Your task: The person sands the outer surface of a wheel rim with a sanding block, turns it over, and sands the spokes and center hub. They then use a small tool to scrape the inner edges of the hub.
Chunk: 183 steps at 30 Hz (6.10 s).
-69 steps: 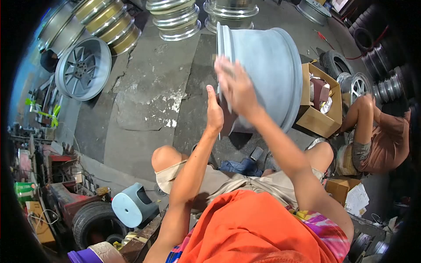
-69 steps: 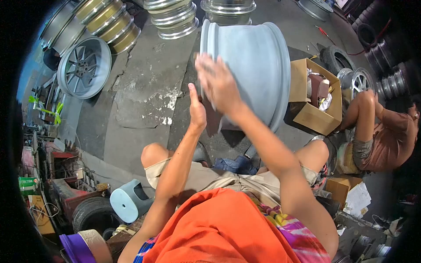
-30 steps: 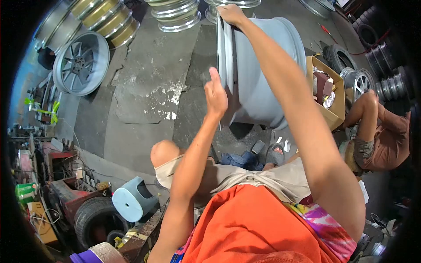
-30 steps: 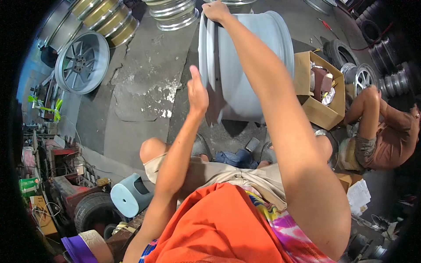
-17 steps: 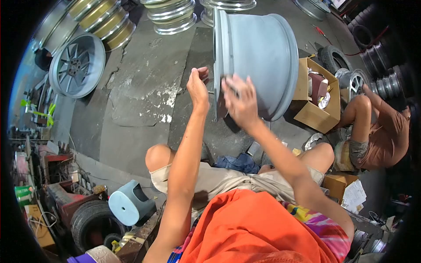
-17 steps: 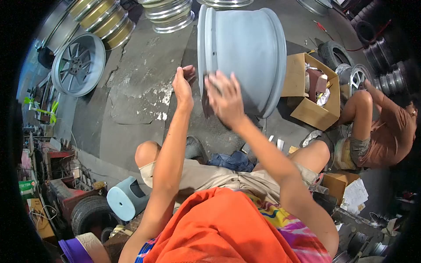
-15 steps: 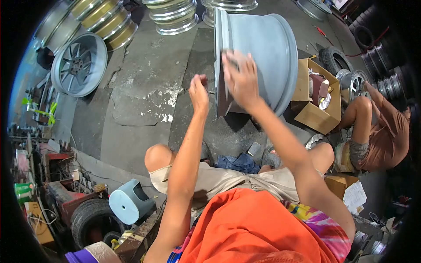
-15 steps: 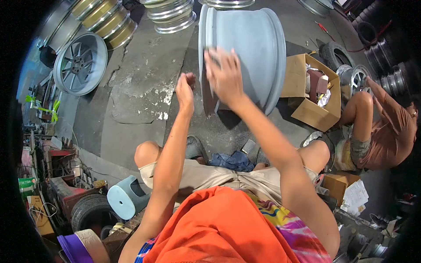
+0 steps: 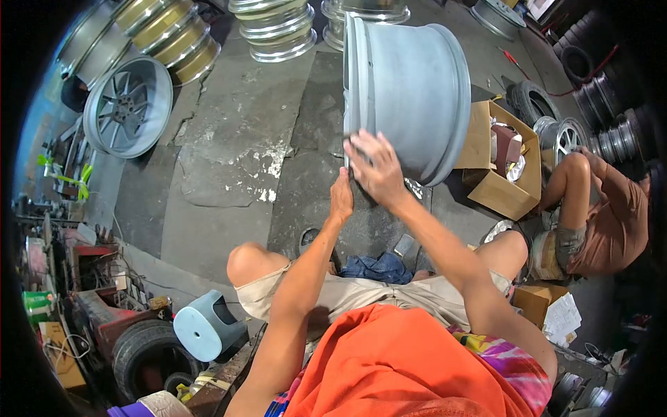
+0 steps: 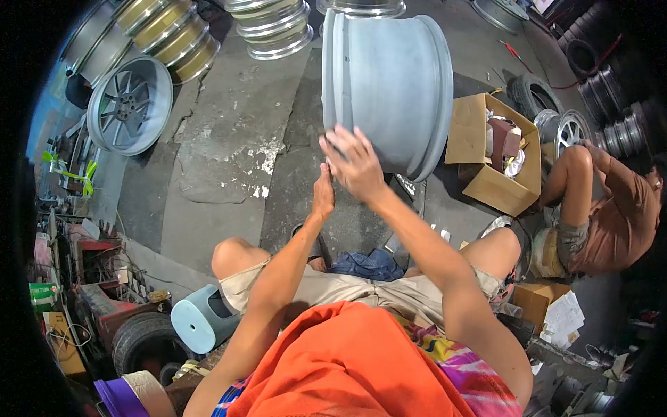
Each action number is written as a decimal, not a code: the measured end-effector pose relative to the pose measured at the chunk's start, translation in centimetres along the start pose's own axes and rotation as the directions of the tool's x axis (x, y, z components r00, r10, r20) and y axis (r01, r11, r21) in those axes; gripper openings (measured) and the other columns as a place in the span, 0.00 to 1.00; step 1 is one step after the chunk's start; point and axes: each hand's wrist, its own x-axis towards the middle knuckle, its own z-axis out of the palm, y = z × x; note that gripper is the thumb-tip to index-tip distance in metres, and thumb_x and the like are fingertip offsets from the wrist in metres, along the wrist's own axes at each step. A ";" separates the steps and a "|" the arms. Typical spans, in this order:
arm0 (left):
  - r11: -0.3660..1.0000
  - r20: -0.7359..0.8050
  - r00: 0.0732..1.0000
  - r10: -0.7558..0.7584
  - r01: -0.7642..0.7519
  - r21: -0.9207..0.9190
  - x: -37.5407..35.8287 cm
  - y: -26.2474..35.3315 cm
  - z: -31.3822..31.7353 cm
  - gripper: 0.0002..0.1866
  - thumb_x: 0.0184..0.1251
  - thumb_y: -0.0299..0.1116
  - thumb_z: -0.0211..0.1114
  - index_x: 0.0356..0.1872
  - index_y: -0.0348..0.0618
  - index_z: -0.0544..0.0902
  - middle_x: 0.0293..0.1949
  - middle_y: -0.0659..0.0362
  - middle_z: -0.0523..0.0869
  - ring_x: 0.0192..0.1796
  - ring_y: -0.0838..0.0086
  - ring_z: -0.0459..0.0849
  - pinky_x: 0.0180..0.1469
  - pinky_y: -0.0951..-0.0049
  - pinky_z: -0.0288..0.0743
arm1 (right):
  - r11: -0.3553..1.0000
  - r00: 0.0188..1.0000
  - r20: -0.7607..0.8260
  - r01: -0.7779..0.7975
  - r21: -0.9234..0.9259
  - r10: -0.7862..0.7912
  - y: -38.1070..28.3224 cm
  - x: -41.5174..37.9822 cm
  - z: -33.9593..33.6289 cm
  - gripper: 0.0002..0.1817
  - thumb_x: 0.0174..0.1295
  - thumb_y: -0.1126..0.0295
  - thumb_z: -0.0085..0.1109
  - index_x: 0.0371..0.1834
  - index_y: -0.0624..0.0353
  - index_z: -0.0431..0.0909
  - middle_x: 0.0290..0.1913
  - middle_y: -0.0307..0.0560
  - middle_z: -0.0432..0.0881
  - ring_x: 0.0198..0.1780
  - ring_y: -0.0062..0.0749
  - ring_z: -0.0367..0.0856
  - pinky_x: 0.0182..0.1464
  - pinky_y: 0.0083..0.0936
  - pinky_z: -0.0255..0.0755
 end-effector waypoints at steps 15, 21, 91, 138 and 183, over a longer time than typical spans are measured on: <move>0.947 0.076 0.950 0.301 -0.308 0.093 -0.8 1.7 -1.3 0.29 0.87 0.50 0.43 0.42 0.30 0.78 0.36 0.40 0.81 0.40 0.46 0.80 0.47 0.55 0.73 | 0.972 0.914 -0.332 -0.209 0.105 0.232 3.9 10.7 1.6 0.18 0.76 0.67 0.54 0.63 0.61 0.83 0.61 0.56 0.81 0.65 0.51 0.78 0.68 0.44 0.69; 0.988 0.111 0.984 0.141 -0.148 0.054 -3.2 3.4 -1.5 0.42 0.85 0.62 0.36 0.59 0.23 0.78 0.55 0.30 0.83 0.60 0.40 0.81 0.64 0.55 0.71 | 0.995 0.991 -0.093 -0.101 0.004 0.101 0.8 2.2 -2.0 0.22 0.72 0.69 0.58 0.68 0.54 0.80 0.68 0.47 0.78 0.72 0.44 0.75 0.76 0.55 0.62; 0.717 -0.205 0.815 0.541 -0.320 0.619 10.5 22.2 0.7 0.23 0.80 0.46 0.53 0.39 0.32 0.82 0.36 0.38 0.89 0.45 0.38 0.87 0.49 0.44 0.77 | 0.743 0.215 0.910 -0.656 -0.134 0.354 -0.1 -28.9 6.3 0.21 0.69 0.51 0.56 0.42 0.57 0.89 0.47 0.64 0.88 0.50 0.59 0.87 0.53 0.48 0.81; 0.958 0.338 0.937 0.092 -0.175 0.226 14.9 17.5 -9.4 0.35 0.77 0.61 0.60 0.47 0.30 0.87 0.36 0.57 0.90 0.40 0.75 0.85 0.47 0.71 0.79 | 0.637 0.836 0.356 -0.549 0.542 0.418 -2.1 -4.2 -6.6 0.11 0.71 0.62 0.65 0.47 0.56 0.91 0.38 0.51 0.85 0.43 0.46 0.85 0.48 0.41 0.77; 0.045 0.374 0.799 0.471 -0.445 0.894 31.5 26.0 -11.0 0.39 0.75 0.69 0.50 0.69 0.46 0.78 0.55 0.36 0.86 0.58 0.40 0.84 0.60 0.47 0.75 | 0.419 0.174 0.783 -0.900 -0.120 0.597 1.7 -26.4 -1.3 0.15 0.63 0.56 0.67 0.41 0.57 0.89 0.43 0.62 0.89 0.51 0.59 0.87 0.56 0.50 0.79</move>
